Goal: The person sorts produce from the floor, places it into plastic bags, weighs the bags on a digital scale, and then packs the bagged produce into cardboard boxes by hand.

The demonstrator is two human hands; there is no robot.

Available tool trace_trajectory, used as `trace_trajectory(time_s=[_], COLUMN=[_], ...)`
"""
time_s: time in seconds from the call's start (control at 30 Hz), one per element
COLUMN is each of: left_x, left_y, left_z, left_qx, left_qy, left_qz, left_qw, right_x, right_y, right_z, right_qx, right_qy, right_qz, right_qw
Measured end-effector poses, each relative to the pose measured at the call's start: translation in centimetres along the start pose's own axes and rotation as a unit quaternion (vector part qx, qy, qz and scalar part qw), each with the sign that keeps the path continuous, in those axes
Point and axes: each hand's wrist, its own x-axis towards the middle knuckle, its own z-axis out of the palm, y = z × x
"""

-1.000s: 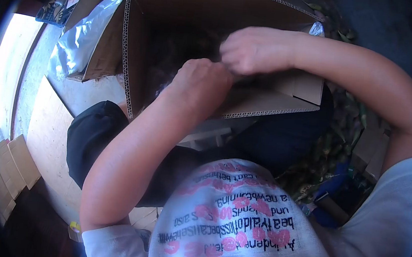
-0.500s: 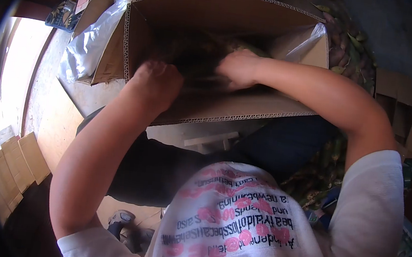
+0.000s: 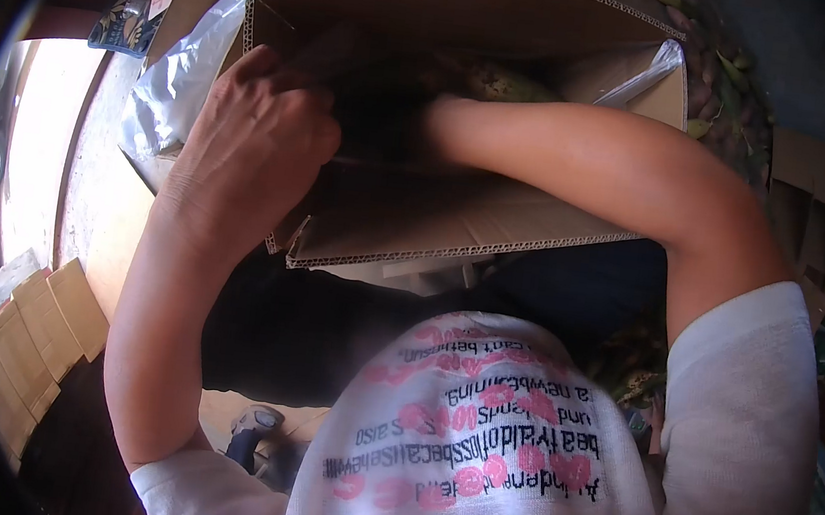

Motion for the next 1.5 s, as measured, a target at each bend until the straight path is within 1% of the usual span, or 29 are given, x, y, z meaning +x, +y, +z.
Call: trace_trajectory(time_s=[0.03,0.07,0.13,0.2,0.33,0.4,0.43,0.47,0.53,0.57,0.6,0.63,0.73,0.77,0.8,0.83,0.87,0.9,0.93,0.97,1.03,1.07,1.13,1.23,1.3,1.33,1.37,1.4,1.5], left_x=[0.0,0.1,0.5,0.8,0.6,-0.4,-0.7,-1.0,-0.4,0.1,0.9,0.8,-0.6,-0.8,-1.0,-1.3,-0.4,-0.6,-1.1,-0.9,-0.4,-0.2,0.0,0.3,0.2,0.2,0.2,0.3,0.7], left_y=[-0.1,-0.2,0.0,0.3,0.6,-0.5,-1.1,-1.1,-0.7,-0.1,0.7,1.0,-0.7,-2.3,-3.8,-5.6,-3.7,-4.4,-6.5,-6.8,-5.9,-6.9,-8.2,-6.6,-5.3,-4.7,-4.1,-3.6,-2.0], left_z=[0.1,-0.2,-1.2,-1.2,-1.3,0.3,0.8,0.6,0.0,-0.3,-1.8,-1.8,-0.5,0.1,0.6,1.2,-0.3,-0.7,-0.1,-0.3,-0.9,-0.7,-0.8,-1.9,-2.6,-2.8,-2.9,-3.1,-3.8], left_qx=[-0.012,-0.013,-0.011,-0.026,-0.032,-0.010,-0.001,0.023,0.015,0.013,0.029,0.023,0.003,-0.041,-0.084,-0.011,-0.047,-0.005,0.015,-0.025,-0.017,-0.019,-0.023,-0.019,-0.026,-0.030,-0.035,-0.041,-0.056], left_qy=[0.012,-0.053,-0.184,-0.173,-0.148,-0.049,-0.003,0.004,-0.069,-0.105,-0.155,-0.141,-0.100,-0.113,-0.126,-0.080,-0.130,-0.119,-0.117,-0.141,-0.166,-0.180,-0.192,-0.152,-0.118,-0.101,-0.085,-0.070,-0.025], left_qz=[-0.002,-0.033,-0.090,-0.110,-0.105,-0.042,-0.003,0.019,-0.009,-0.022,0.005,-0.007,-0.051,-0.053,-0.057,0.003,-0.028,0.003,-0.022,0.006,-0.059,-0.051,-0.047,-0.059,-0.068,-0.072,-0.077,-0.081,-0.087], left_qw=[1.000,0.998,0.979,0.978,0.983,0.998,1.000,1.000,0.997,0.994,0.987,0.990,0.994,0.991,0.987,0.997,0.990,0.993,0.993,0.990,0.984,0.982,0.980,0.986,0.990,0.992,0.993,0.993,0.994], right_x=[-0.6,-1.2,-1.9,-2.2,-2.9,-3.6,-5.6,-7.9,-13.6,-16.2,-23.0,-27.1,-38.2,-42.0,-44.9,-47.6,-51.3,-54.3,-54.8,-56.6,-58.0,-58.7,-58.7,-58.8,-60.1,-60.9,-61.2,-59.6,-57.3], right_y=[0.6,0.7,0.8,1.0,1.4,2.7,2.7,3.6,4.3,6.2,3.8,2.9,1.7,0.2,-1.5,-3.0,-3.8,-5.3,-8.5,-10.5,-15.5,-17.6,-21.9,-27.4,-31.9,-34.7,-37.6,-37.4,-42.5], right_z=[0.4,0.8,1.1,1.1,0.4,-1.1,-4.4,-5.3,-9.1,-7.7,-12.2,-13.1,-7.6,-5.3,-2.4,1.0,6.4,11.7,13.6,17.7,24.2,27.3,31.0,38.3,46.9,52.6,58.3,51.2,54.1], right_qx=[-0.038,-0.064,-0.077,-0.060,0.079,0.087,0.080,0.124,0.143,0.196,0.045,0.067,0.156,0.114,0.171,0.221,0.210,0.202,0.228,0.248,0.326,0.377,0.457,0.506,0.529,0.527,0.492,0.604,0.507], right_qy=[-0.105,-0.166,-0.205,-0.213,-0.186,-0.184,-0.162,-0.029,0.147,0.312,0.336,0.351,0.519,0.511,0.467,0.426,0.388,0.355,0.340,0.322,0.310,0.290,0.174,0.086,0.032,0.012,-0.008,0.018,-0.004], right_qz=[0.000,-0.009,-0.024,-0.018,0.077,0.078,0.020,-0.009,-0.013,-0.033,0.036,0.150,0.293,0.363,0.452,0.530,0.552,0.567,0.590,0.567,0.600,0.621,0.686,0.722,0.705,0.680,0.644,0.698,0.667], right_qw=[0.994,0.984,0.975,0.975,0.976,0.976,0.983,0.992,0.979,0.929,0.940,0.922,0.788,0.771,0.741,0.700,0.708,0.716,0.696,0.717,0.661,0.623,0.539,0.464,0.472,0.509,0.585,0.384,0.546])
